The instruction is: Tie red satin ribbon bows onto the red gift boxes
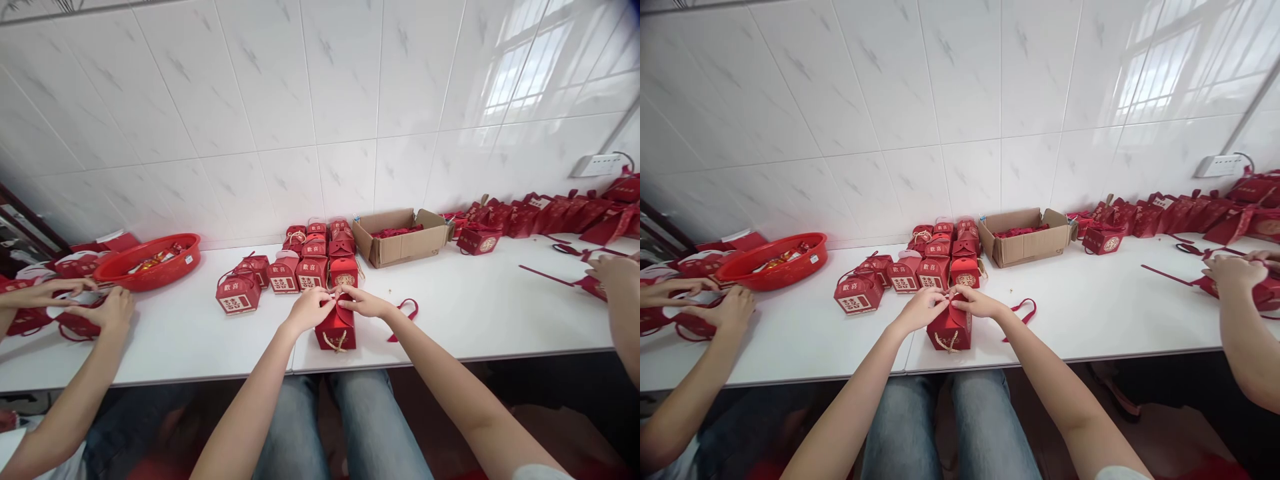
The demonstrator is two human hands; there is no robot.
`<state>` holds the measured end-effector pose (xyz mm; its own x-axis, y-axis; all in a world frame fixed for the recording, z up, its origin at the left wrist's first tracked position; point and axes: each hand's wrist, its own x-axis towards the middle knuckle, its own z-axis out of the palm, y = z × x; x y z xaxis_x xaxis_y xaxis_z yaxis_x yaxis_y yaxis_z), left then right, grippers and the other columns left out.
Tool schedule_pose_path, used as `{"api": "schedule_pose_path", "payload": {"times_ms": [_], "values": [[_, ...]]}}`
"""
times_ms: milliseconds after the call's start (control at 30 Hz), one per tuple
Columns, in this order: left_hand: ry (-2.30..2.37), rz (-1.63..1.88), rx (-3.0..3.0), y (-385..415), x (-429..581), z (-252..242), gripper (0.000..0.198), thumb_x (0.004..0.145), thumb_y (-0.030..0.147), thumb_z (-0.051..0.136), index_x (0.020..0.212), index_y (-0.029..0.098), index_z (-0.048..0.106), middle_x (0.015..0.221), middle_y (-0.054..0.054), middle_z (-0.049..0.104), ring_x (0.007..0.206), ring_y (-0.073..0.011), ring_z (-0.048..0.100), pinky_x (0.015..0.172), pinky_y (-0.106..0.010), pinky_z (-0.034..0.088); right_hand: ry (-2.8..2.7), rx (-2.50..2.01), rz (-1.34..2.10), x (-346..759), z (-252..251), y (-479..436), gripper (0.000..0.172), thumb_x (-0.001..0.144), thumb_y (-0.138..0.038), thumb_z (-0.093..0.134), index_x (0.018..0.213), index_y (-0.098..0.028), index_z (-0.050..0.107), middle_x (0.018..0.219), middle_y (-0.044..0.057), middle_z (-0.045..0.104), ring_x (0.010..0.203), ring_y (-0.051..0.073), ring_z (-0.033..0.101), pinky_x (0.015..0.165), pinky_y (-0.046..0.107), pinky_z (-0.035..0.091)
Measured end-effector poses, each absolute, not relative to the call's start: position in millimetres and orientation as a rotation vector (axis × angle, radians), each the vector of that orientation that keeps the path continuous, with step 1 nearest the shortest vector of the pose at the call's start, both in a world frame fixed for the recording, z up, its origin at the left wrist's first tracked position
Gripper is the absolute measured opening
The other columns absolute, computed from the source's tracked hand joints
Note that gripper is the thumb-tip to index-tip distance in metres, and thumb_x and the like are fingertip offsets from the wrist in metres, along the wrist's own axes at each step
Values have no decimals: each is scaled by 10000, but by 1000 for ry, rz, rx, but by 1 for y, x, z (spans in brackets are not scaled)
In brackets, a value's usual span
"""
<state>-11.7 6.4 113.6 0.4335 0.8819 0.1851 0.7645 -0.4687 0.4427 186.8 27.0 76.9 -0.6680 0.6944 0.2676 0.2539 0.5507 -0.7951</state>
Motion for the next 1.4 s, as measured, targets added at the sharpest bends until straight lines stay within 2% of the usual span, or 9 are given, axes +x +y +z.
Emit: {"api": "schedule_pose_path", "payload": {"times_ms": [100,367,500,600,767,933,1133,1300,1400], "values": [[1350,648,2354,8,-10,113,295,829,386,503,778,221,743,1089,-62,671,1007,-239,607,941,-366,431,-2178,-736,1017,186,77,24,180,920,-344,440,1040,-221,495,1189,58,543,1126,173,508,1003,343,391],[1270,856,2189,11,-10,117,268,802,371,529,659,189,663,997,-87,659,981,-247,586,925,-396,426,-2146,-714,1000,187,86,18,257,928,-424,424,1030,-210,524,1192,78,571,1135,188,521,990,359,400],[1284,1030,2014,15,-19,134,255,817,378,511,770,168,646,886,-72,660,856,-207,609,796,-335,472,-2118,-747,944,191,89,16,257,898,-445,483,939,-204,565,1291,118,523,1241,239,454,1041,432,339],[1295,1190,1886,10,-27,157,305,854,427,468,863,160,616,790,-38,634,766,-172,591,720,-291,465,-2071,-784,904,191,94,15,281,863,-475,538,861,-199,589,1240,130,558,1227,272,458,1037,472,329],[1136,1342,1817,-16,-20,203,300,858,460,512,853,175,608,761,-10,603,753,-149,573,707,-254,449,-1881,-753,986,174,127,3,397,918,-539,393,992,-204,592,1034,70,618,959,186,574,848,348,466],[1076,1382,2144,-37,-8,224,249,891,393,493,848,178,612,917,-47,626,910,-176,582,840,-283,439,-1624,-575,1111,156,170,-24,364,853,-524,542,730,-182,560,674,-18,521,618,104,464,608,250,402],[1260,1366,1987,-33,-35,175,328,877,462,456,952,194,628,1038,-71,664,1018,-225,594,880,-333,447,-1440,-542,1119,150,163,-54,338,799,-501,621,740,-175,553,689,0,575,632,112,538,640,260,428],[1538,1176,1835,-23,-41,112,380,662,493,666,883,188,610,972,-81,678,893,-257,643,714,-331,494,-1405,-613,1135,145,139,-74,315,799,-507,604,850,-204,533,698,-17,580,634,120,571,670,270,467],[1553,1195,1760,-27,-31,98,282,646,422,668,811,195,636,853,-54,695,749,-219,653,665,-304,495,-1418,-669,1047,140,133,-79,308,810,-505,578,801,-199,542,700,-14,567,633,113,545,658,260,452]]}}
